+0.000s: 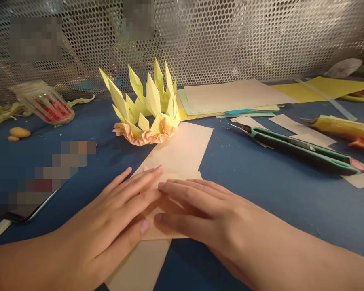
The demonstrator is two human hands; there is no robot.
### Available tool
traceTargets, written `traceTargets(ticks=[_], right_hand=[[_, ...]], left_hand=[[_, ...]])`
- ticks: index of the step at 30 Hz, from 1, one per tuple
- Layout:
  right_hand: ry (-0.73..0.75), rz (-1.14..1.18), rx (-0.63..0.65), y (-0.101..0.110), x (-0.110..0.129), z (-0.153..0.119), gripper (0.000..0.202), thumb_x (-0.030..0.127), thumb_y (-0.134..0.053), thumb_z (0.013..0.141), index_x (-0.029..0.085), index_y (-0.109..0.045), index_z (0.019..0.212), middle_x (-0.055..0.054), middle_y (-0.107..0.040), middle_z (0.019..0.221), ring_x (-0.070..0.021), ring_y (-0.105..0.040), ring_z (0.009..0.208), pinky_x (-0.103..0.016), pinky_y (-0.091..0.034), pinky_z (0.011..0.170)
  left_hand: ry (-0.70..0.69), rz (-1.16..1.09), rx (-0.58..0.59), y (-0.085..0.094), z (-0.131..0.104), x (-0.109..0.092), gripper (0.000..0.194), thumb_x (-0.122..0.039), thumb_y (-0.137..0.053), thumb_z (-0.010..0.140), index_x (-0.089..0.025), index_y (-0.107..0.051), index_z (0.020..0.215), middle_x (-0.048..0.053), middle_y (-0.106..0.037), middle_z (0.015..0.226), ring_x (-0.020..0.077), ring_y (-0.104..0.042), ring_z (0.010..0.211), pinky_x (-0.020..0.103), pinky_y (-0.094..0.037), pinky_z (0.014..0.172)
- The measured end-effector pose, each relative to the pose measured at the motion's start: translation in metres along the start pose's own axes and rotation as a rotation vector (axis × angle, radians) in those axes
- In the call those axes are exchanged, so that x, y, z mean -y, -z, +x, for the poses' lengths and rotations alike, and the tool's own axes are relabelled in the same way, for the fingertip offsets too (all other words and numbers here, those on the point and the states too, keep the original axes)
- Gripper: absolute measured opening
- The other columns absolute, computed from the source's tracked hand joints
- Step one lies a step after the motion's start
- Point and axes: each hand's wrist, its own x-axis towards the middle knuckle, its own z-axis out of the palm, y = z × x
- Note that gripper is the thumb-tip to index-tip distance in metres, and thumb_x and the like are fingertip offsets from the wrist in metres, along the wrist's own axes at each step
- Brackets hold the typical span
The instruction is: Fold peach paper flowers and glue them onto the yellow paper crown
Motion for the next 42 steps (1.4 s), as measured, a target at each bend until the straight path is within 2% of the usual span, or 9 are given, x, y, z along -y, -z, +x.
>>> traceTargets(ticks=[4, 9, 13, 19, 25, 31, 34, 38, 42], right_hand=[[-0.066, 0.106, 0.058, 0.006, -0.005, 0.003, 0.068, 0.009, -0.055, 0.1, 0.039, -0.054, 0.161, -0.005, -0.053, 0.17, -0.0286, -0.058, 0.149, -0.04, -0.058, 0.114], [-0.06, 0.103, 0.147, 0.026, -0.011, 0.012, 0.048, 0.019, -0.049, 0.107, 0.026, -0.068, 0.151, -0.011, -0.062, 0.162, -0.029, -0.055, 0.152, -0.043, -0.052, 0.12], [-0.049, 0.112, 0.208, 0.035, -0.02, 0.013, 0.04, 0.03, -0.054, 0.111, 0.029, -0.071, 0.147, -0.009, -0.064, 0.16, -0.0285, -0.053, 0.153, -0.049, -0.042, 0.128], [-0.036, 0.25, 0.197, 0.036, -0.027, 0.008, 0.036, 0.035, -0.064, 0.108, 0.026, -0.075, 0.141, -0.01, -0.058, 0.165, -0.0272, -0.054, 0.153, -0.048, -0.041, 0.127], [-0.002, 0.219, 0.198, 0.035, -0.024, 0.009, 0.031, 0.024, -0.062, 0.107, 0.027, -0.08, 0.132, -0.01, -0.057, 0.166, -0.0247, -0.053, 0.154, -0.047, -0.034, 0.13], [-0.017, 0.157, 0.318, 0.037, -0.023, 0.008, 0.055, 0.009, -0.045, 0.105, 0.032, -0.068, 0.149, -0.003, -0.05, 0.171, -0.0199, -0.036, 0.164, -0.053, -0.015, 0.136], [0.011, 0.146, 0.331, 0.038, -0.023, 0.009, 0.061, 0.006, -0.044, 0.101, 0.031, -0.065, 0.152, -0.003, -0.05, 0.172, -0.0222, -0.029, 0.167, -0.058, -0.013, 0.135], [0.003, 0.132, 0.34, 0.038, -0.023, 0.01, 0.069, 0.001, -0.046, 0.096, 0.033, -0.062, 0.154, -0.002, -0.048, 0.173, -0.0224, -0.028, 0.167, -0.058, -0.015, 0.135], [-0.002, 0.155, 0.293, 0.035, -0.024, 0.008, 0.056, 0.007, -0.05, 0.104, 0.032, -0.066, 0.151, -0.003, -0.05, 0.171, -0.0217, -0.029, 0.166, -0.055, -0.017, 0.136]], left_hand=[[-0.008, 0.022, 0.016, -0.001, 0.004, -0.001, 0.054, -0.025, -0.026, 0.115, -0.019, -0.035, 0.168, 0.012, -0.033, 0.179, 0.0255, -0.028, 0.168, 0.066, -0.031, 0.132], [0.006, 0.084, -0.032, -0.008, 0.001, -0.003, 0.057, -0.02, -0.029, 0.114, -0.029, -0.031, 0.171, 0.008, -0.033, 0.18, 0.0226, -0.029, 0.167, 0.064, -0.034, 0.131], [-0.007, 0.107, -0.063, -0.013, 0.0, -0.002, 0.059, -0.014, -0.033, 0.11, -0.035, -0.043, 0.164, 0.004, -0.035, 0.18, 0.0253, -0.034, 0.166, 0.067, -0.034, 0.13], [-0.046, 0.11, -0.069, -0.013, 0.001, -0.001, 0.056, -0.01, -0.035, 0.108, -0.033, -0.052, 0.156, 0.003, -0.046, 0.174, 0.0282, -0.036, 0.165, 0.069, -0.037, 0.128], [-0.114, 0.062, -0.166, -0.012, 0.001, -0.001, 0.055, -0.004, -0.04, 0.106, -0.03, -0.06, 0.15, 0.01, -0.044, 0.175, 0.031, -0.03, 0.167, 0.069, -0.03, 0.131], [-0.312, 0.012, -0.191, -0.013, 0.004, 0.002, 0.049, -0.011, -0.044, 0.109, -0.037, -0.066, 0.144, -0.005, -0.038, 0.178, 0.0232, -0.019, 0.17, 0.057, -0.018, 0.138], [-0.368, -0.012, -0.156, -0.011, 0.003, 0.006, 0.054, -0.005, -0.04, 0.105, -0.029, -0.063, 0.149, -0.001, -0.036, 0.179, 0.0185, -0.019, 0.17, 0.05, -0.018, 0.139], [-0.349, -0.057, -0.078, -0.008, 0.004, 0.01, 0.054, -0.006, -0.046, 0.104, -0.03, -0.065, 0.149, 0.001, -0.034, 0.18, 0.0206, -0.021, 0.17, 0.051, -0.022, 0.138], [-0.331, -0.124, -0.013, -0.008, 0.005, 0.011, 0.052, -0.01, -0.047, 0.105, -0.029, -0.065, 0.15, 0.002, -0.038, 0.178, 0.0206, -0.022, 0.169, 0.051, -0.025, 0.137]])
